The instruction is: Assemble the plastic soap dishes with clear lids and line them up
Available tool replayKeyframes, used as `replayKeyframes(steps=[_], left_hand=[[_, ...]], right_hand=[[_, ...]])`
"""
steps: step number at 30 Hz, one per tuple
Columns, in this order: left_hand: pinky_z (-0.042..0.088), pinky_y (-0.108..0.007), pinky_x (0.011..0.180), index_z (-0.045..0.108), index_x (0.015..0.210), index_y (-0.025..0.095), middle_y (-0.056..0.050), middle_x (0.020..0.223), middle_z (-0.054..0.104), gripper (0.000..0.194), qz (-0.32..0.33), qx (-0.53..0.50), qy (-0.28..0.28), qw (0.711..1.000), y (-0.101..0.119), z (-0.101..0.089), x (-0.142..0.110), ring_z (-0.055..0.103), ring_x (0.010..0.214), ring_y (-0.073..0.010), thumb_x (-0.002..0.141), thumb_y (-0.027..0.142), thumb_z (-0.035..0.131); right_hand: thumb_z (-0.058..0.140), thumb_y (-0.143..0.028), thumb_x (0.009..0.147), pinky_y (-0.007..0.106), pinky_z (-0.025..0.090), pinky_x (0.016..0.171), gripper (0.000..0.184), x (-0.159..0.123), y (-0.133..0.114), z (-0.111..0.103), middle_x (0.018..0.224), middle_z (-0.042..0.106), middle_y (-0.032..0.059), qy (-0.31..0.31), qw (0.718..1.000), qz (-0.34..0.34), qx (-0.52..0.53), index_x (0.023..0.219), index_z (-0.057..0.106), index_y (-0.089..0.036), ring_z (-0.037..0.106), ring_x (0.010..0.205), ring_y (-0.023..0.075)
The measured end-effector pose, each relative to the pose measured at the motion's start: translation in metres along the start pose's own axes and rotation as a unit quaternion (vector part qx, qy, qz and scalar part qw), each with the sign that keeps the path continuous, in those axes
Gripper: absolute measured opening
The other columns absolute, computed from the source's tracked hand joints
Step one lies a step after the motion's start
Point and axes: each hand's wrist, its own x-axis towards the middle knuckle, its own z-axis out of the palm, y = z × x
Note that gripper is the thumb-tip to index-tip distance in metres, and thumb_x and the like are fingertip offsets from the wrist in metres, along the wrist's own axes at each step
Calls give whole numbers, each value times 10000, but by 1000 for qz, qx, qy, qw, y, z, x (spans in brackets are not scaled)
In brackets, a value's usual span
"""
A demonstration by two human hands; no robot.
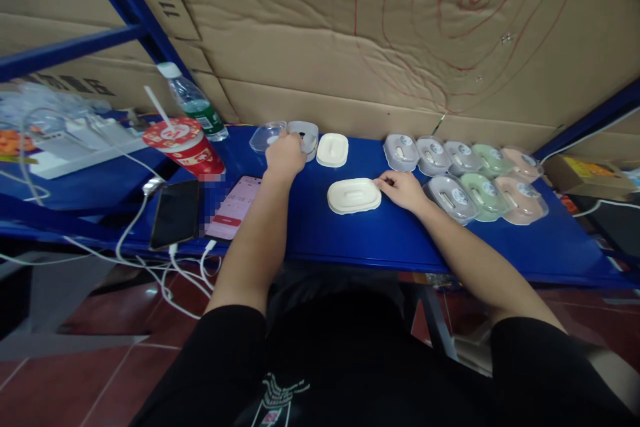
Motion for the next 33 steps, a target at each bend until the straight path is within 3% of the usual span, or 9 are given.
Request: replayKeyframes(steps=[5, 9, 12, 15, 20, 22, 24, 27, 33], left_hand=[[555, -540, 1131, 660, 1312, 190, -211, 1452, 627, 416, 2, -72, 104, 992, 2, 1, 3, 684, 1306, -410, 929, 311, 769], [544, -459, 1128, 619, 1345, 219, -162, 1359, 694, 433, 116, -144, 209, 960, 4, 4, 4, 665, 1338, -353, 993, 450, 719], [552, -391, 1061, 592, 1418, 214, -132, 1264, 750, 500, 196, -173, 230, 938, 11, 4, -4, 714, 1249, -304, 1058, 561, 594], [553, -376, 989, 582, 1477, 222, -109, 1153, 790, 529, 219, -154, 182, 946, 25, 2, -19, 752, 1136, -283, 1119, 579, 425], [534, -432, 982, 637, 1460, 178, -147, 1136, 812, 518, 207, -40, 19, 977, 52, -7, -40, 754, 1124, -330, 1138, 438, 326], [529, -449, 994, 653, 1435, 149, -168, 1187, 805, 523, 207, -11, -39, 977, 55, -11, -43, 744, 1172, -354, 1129, 403, 313], [526, -450, 1012, 641, 1451, 140, -164, 1195, 807, 536, 211, -11, -72, 975, 54, -15, -43, 727, 1227, -356, 1122, 385, 298], [539, -417, 985, 543, 1561, 135, -108, 997, 831, 566, 218, -38, -135, 966, 48, -17, -42, 748, 1175, -316, 1109, 364, 291], [545, -352, 701, 709, 1263, 164, -70, 788, 808, 449, 203, -17, -289, 935, 41, -15, -40, 725, 620, -233, 1052, 339, 353]], right_hand=[[645, -497, 990, 354, 476, 710, 302, -1, 1, 0, 800, 786, 32, 39, 999, -2, 27, 1022, 811, -246, 714, 737, 228], [648, -566, 983, 401, 540, 774, 461, 2, 6, 0, 846, 784, 43, 114, 991, -9, 68, 1274, 733, -219, 719, 755, 248], [607, -727, 981, 428, 569, 760, 663, 3, 6, -1, 911, 797, 57, 154, 983, -15, 94, 1415, 637, -225, 703, 723, 250], [479, -875, 973, 455, 595, 763, 786, 0, 1, -4, 904, 790, 68, 166, 978, -23, 121, 1411, 630, -239, 720, 742, 271], [165, -801, 1072, 486, 601, 891, 834, -12, -10, -14, 770, 739, 110, 140, 982, -28, 121, 877, 747, -235, 739, 806, 297], [196, -745, 1096, 467, 597, 902, 781, -14, -13, -16, 793, 746, 104, 143, 984, -19, 109, 956, 770, -234, 738, 829, 292], [264, -695, 1108, 451, 594, 906, 691, -14, -14, -17, 826, 764, 85, 145, 984, -1, 102, 1239, 756, -229, 745, 856, 292], [321, -630, 1114, 434, 581, 934, 627, -9, -11, -16, 848, 785, 63, 111, 990, 17, 85, 1435, 680, -228, 758, 910, 294], [352, -541, 1101, 352, 521, 826, 542, -4, -8, -11, 751, 761, 49, -17, 996, -18, 91, 842, 713, -231, 722, 787, 237]])
